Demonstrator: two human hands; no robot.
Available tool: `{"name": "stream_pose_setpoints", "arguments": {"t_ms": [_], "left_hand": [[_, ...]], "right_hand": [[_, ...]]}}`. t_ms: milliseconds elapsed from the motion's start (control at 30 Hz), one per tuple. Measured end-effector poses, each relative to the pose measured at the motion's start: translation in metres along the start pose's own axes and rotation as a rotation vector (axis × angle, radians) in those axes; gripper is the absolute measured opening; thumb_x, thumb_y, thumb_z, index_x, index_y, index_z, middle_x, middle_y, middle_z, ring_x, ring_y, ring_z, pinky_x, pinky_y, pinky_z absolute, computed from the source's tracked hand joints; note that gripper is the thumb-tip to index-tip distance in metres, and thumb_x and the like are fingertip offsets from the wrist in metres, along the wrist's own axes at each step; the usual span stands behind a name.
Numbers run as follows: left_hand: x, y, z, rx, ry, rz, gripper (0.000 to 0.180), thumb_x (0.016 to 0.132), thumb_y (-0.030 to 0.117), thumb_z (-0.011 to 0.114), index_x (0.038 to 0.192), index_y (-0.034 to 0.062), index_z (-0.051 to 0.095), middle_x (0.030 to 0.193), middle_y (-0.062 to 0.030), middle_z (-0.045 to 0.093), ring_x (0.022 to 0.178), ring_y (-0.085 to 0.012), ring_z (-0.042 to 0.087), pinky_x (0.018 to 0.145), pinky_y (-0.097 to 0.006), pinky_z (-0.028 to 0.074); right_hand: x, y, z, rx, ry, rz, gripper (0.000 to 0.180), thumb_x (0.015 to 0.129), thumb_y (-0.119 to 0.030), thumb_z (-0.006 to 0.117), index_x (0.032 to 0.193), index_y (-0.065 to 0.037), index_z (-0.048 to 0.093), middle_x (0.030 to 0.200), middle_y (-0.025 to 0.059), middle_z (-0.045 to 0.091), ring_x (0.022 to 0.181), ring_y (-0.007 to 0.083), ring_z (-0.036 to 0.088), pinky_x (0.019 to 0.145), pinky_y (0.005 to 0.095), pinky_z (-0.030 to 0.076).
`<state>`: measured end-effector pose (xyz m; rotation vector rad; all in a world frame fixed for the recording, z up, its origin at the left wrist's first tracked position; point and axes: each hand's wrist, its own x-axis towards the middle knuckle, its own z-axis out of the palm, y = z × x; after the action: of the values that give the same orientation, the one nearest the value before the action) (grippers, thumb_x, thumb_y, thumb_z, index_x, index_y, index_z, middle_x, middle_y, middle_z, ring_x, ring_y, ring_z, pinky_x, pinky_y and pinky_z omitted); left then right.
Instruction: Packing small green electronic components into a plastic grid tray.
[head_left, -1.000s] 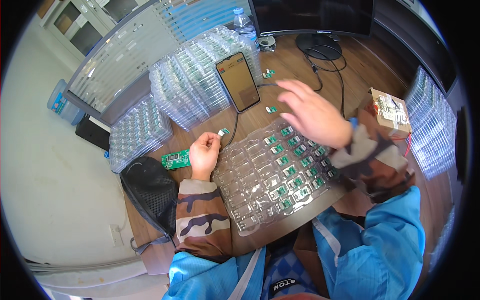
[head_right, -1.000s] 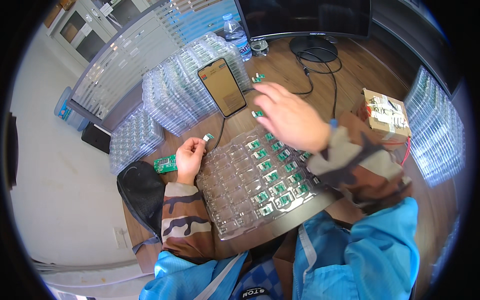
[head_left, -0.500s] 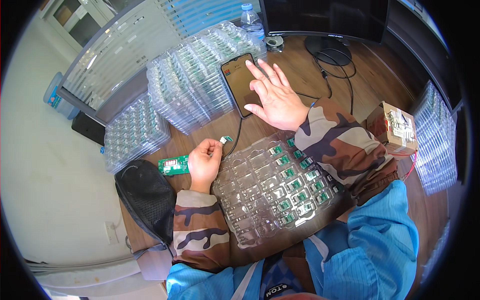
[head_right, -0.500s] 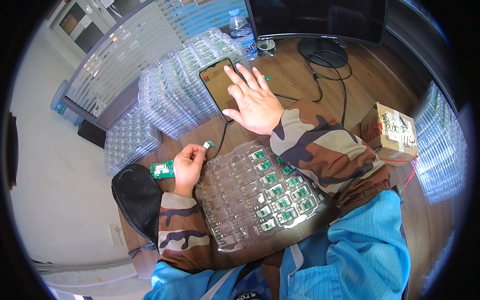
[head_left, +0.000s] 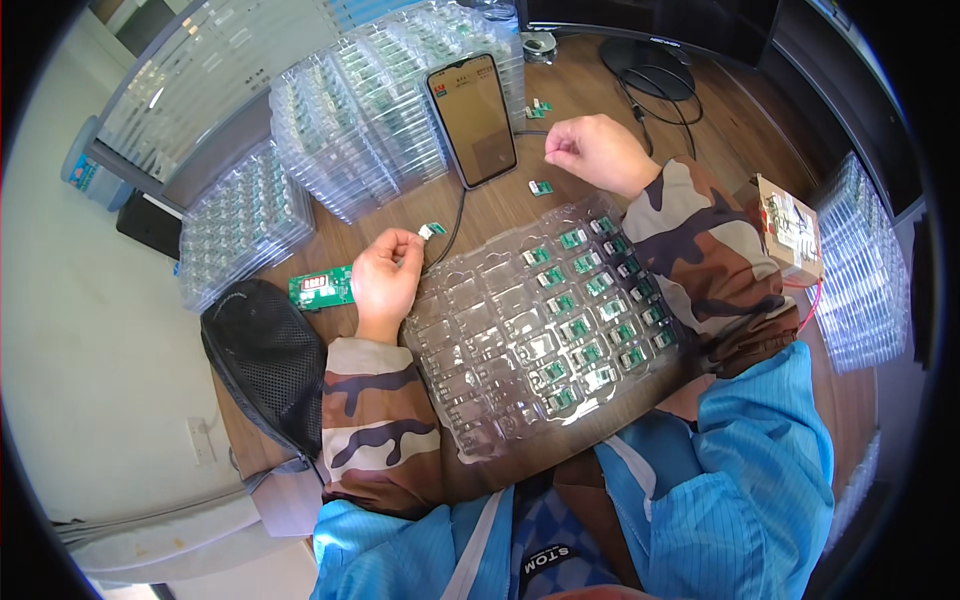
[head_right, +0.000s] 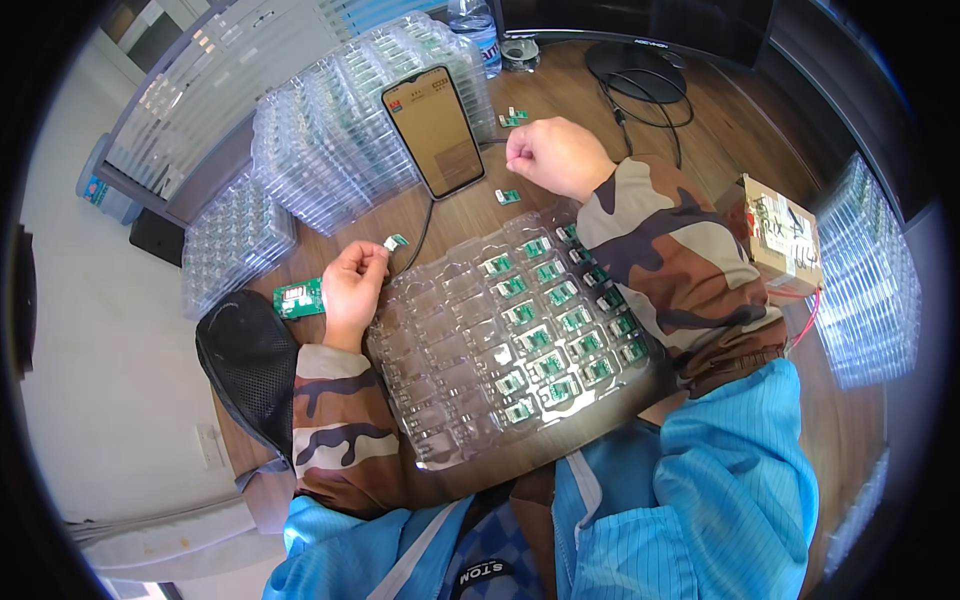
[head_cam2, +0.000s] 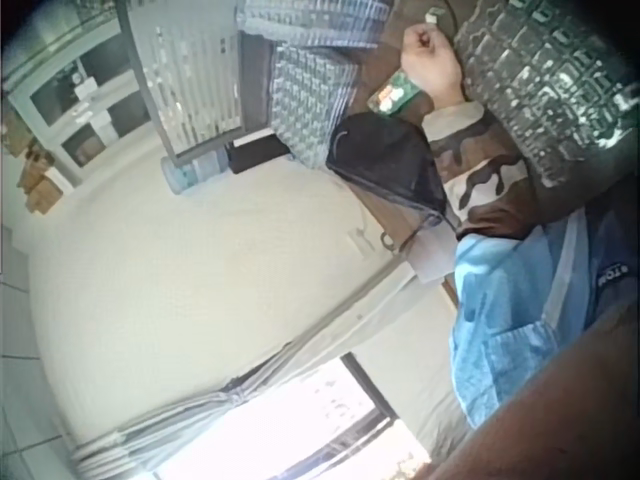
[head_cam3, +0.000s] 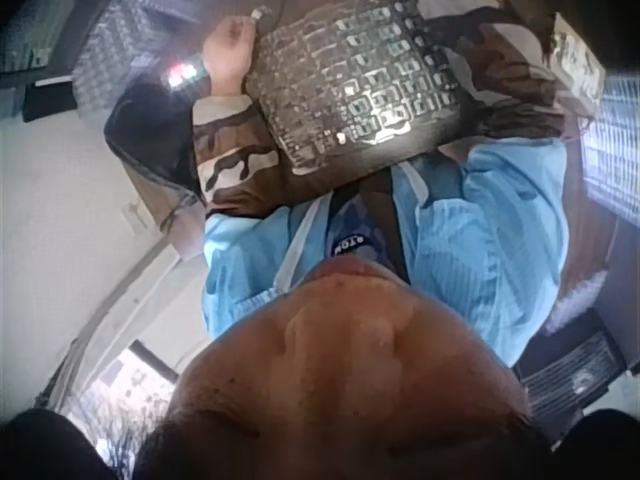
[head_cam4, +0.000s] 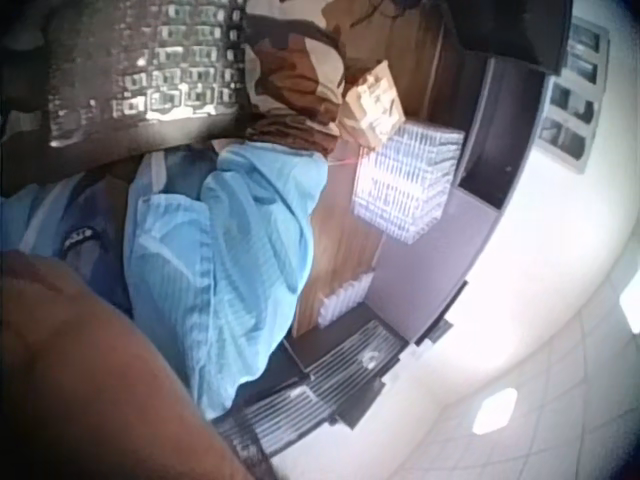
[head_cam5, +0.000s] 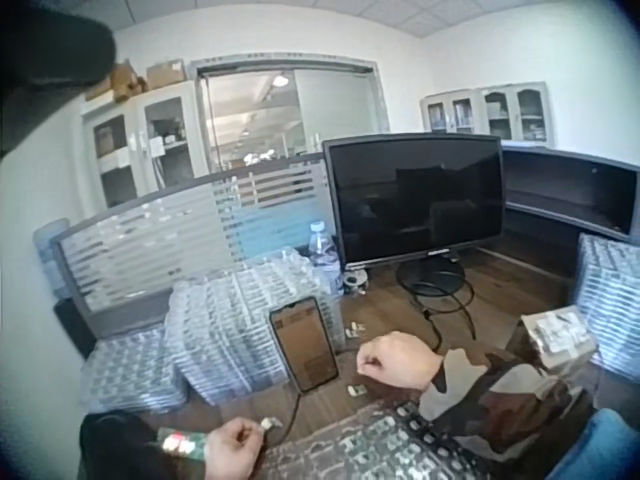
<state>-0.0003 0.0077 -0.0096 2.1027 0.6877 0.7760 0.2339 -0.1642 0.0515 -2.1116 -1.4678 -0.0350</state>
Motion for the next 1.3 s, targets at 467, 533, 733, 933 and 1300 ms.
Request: {"name": "stream_pose_setpoints", "arguments": {"t_ms": [467, 533, 733, 933, 1300], "left_hand": [[0.002, -0.001, 0.008, -0.025, -0.064, 0.115, 0.012, 0.078, 0.014, 0.057, 0.077, 0.0023, 0.059, 0.060, -0.0047, 0.056, 0.055, -0.0109, 0.051, 0.053, -0.025, 0.041], [0.002, -0.007, 0.002, -0.121, -0.097, 0.124, 0.011, 0.080, 0.010, 0.056, 0.076, 0.0006, 0.057, 0.060, 0.0020, 0.049, 0.056, -0.0060, 0.042, 0.051, -0.022, 0.037], [0.004, -0.012, -0.006, -0.214, -0.142, 0.141, 0.012, 0.082, 0.009, 0.055, 0.074, -0.0002, 0.054, 0.057, 0.0025, 0.048, 0.052, -0.0040, 0.040, 0.049, -0.019, 0.033], [0.009, -0.018, -0.005, -0.233, -0.196, 0.150, 0.015, 0.084, 0.014, 0.054, 0.076, 0.0014, 0.054, 0.060, 0.0022, 0.048, 0.054, -0.0041, 0.040, 0.049, -0.018, 0.030], [0.008, -0.013, -0.008, -0.115, -0.136, 0.113, 0.014, 0.082, 0.009, 0.054, 0.071, 0.0005, 0.051, 0.058, 0.0000, 0.047, 0.052, -0.0061, 0.041, 0.049, -0.020, 0.033]], "right_hand": [[-0.013, -0.006, 0.015, -0.029, -0.074, -0.147, 0.015, 0.068, -0.020, 0.064, 0.078, -0.009, 0.059, 0.073, 0.0097, 0.059, 0.070, 0.0281, 0.058, 0.062, 0.0378, 0.045], [-0.016, -0.025, 0.000, 0.059, -0.072, -0.216, 0.019, 0.069, -0.020, 0.064, 0.083, -0.009, 0.058, 0.073, 0.0098, 0.060, 0.068, 0.0288, 0.059, 0.061, 0.0371, 0.045], [-0.067, -0.062, -0.073, 0.321, -0.212, -0.239, 0.013, 0.072, -0.015, 0.063, 0.080, -0.005, 0.060, 0.075, 0.0084, 0.056, 0.069, 0.0229, 0.056, 0.062, 0.0323, 0.045], [-0.153, -0.018, -0.171, 0.306, -0.079, 0.083, 0.015, 0.076, -0.017, 0.063, 0.085, -0.004, 0.061, 0.080, 0.0034, 0.061, 0.076, 0.0110, 0.058, 0.066, 0.0249, 0.046], [-0.286, 0.085, -0.339, -0.218, 0.535, 0.810, 0.017, 0.077, -0.009, 0.060, 0.091, -0.001, 0.061, 0.071, 0.0095, 0.062, 0.063, 0.0128, 0.061, 0.058, 0.0250, 0.050]]}}
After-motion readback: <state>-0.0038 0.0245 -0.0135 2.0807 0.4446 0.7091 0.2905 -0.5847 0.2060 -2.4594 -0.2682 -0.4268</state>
